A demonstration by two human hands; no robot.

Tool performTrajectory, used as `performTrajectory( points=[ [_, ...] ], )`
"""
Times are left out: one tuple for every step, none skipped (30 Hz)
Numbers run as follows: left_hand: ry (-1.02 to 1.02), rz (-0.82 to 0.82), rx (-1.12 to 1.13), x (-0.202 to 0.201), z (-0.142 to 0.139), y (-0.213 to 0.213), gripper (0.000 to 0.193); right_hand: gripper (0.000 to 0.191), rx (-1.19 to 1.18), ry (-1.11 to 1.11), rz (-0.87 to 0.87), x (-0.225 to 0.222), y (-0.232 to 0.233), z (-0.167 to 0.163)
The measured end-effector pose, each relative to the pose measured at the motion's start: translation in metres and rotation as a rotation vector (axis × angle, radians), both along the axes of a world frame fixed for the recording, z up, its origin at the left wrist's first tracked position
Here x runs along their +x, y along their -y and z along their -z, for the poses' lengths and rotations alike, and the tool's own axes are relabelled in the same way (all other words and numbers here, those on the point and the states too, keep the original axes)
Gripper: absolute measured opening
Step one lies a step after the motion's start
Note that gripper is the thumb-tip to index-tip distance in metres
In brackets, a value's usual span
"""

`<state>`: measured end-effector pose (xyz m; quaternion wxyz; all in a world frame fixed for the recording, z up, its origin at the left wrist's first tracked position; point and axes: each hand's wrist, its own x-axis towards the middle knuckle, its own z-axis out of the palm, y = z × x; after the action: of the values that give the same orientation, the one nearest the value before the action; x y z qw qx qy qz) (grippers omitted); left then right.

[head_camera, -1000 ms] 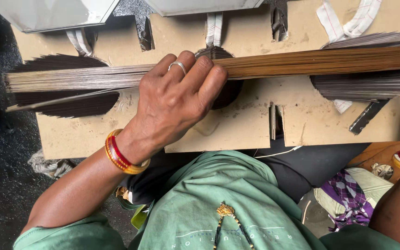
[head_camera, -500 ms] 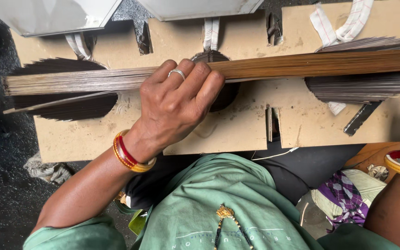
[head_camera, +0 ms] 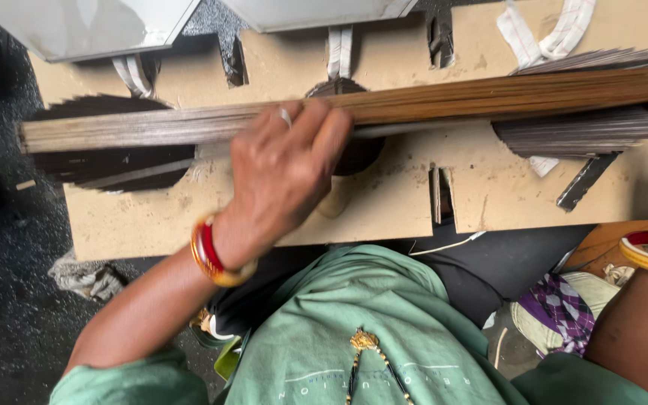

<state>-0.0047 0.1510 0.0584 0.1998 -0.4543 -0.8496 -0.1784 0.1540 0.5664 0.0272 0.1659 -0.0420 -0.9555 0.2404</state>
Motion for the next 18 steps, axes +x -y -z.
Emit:
performTrajectory(
  points=[
    [-0.048, -0.002, -0.017, -0.001, -0.002, 0.000, 0.014, 0.030, 0.110, -0.008, -0.025, 0.000, -0.001, 0.001],
    [-0.086, -0.007, -0.032, -0.002, -0.004, -0.001, 0.016, 0.025, 0.089, -0.006, -0.002, 0.002, -0.001, 0.001],
    [-0.043, 0.037, -0.022, -0.005, -0.007, 0.000, 0.012, 0.021, 0.069, 0.002, 0.017, 0.004, -0.002, 0.001],
    [-0.002, 0.079, -0.013, -0.009, -0.011, 0.002, 0.013, 0.017, 0.047, 0.007, 0.034, 0.005, -0.004, 0.002],
    [0.040, 0.121, -0.007, -0.012, -0.015, 0.004, 0.018, 0.019, 0.027, 0.008, 0.032, 0.007, -0.005, 0.002],
    [0.049, 0.107, -0.046, -0.014, -0.018, 0.004, 0.018, 0.021, 0.008, 0.005, 0.032, 0.007, -0.005, 0.000],
    [0.062, 0.093, -0.086, -0.015, -0.021, 0.005, 0.020, 0.023, -0.012, 0.007, 0.029, 0.006, -0.005, -0.001],
    [0.079, 0.074, -0.127, -0.014, -0.024, 0.006, 0.021, 0.023, -0.079, 0.085, 0.048, 0.005, -0.005, -0.003],
    [0.055, 0.084, -0.138, -0.013, -0.027, 0.007, 0.026, 0.027, -0.143, 0.157, 0.063, 0.002, -0.006, -0.007],
    [0.025, 0.094, -0.147, -0.014, -0.031, 0.008, 0.032, 0.031, -0.206, 0.224, 0.075, -0.005, -0.009, -0.013],
    [-0.005, 0.105, -0.159, -0.016, -0.034, 0.009, 0.038, 0.042, -0.285, 0.300, 0.038, -0.015, -0.007, -0.014],
    [0.007, 0.105, -0.171, -0.019, -0.038, 0.011, 0.049, 0.049, -0.304, 0.309, -0.024, -0.023, -0.003, -0.016],
    [0.020, 0.105, -0.180, -0.024, -0.042, 0.014, 0.061, 0.056, -0.190, 0.246, -0.136, -0.029, 0.003, -0.019],
    [0.032, 0.103, -0.188, -0.028, -0.045, 0.016, 0.074, 0.063, 0.008, 0.151, -0.276, -0.034, 0.006, -0.026],
    [0.068, 0.123, -0.209, -0.031, -0.046, 0.016, 0.077, 0.071, 0.209, 0.044, -0.400, -0.039, 0.011, -0.036],
    [0.102, 0.142, -0.229, -0.035, -0.046, 0.016, 0.080, 0.078, 0.358, 0.001, -0.509, -0.046, 0.016, -0.045],
    [0.133, 0.161, -0.248, -0.037, -0.044, 0.017, 0.083, 0.085, 0.484, -0.002, -0.566, -0.055, 0.022, -0.054],
    [0.143, 0.165, -0.255, -0.039, -0.042, 0.017, 0.084, 0.093, 0.604, 0.014, -0.619, -0.063, 0.030, -0.061]
  ],
)
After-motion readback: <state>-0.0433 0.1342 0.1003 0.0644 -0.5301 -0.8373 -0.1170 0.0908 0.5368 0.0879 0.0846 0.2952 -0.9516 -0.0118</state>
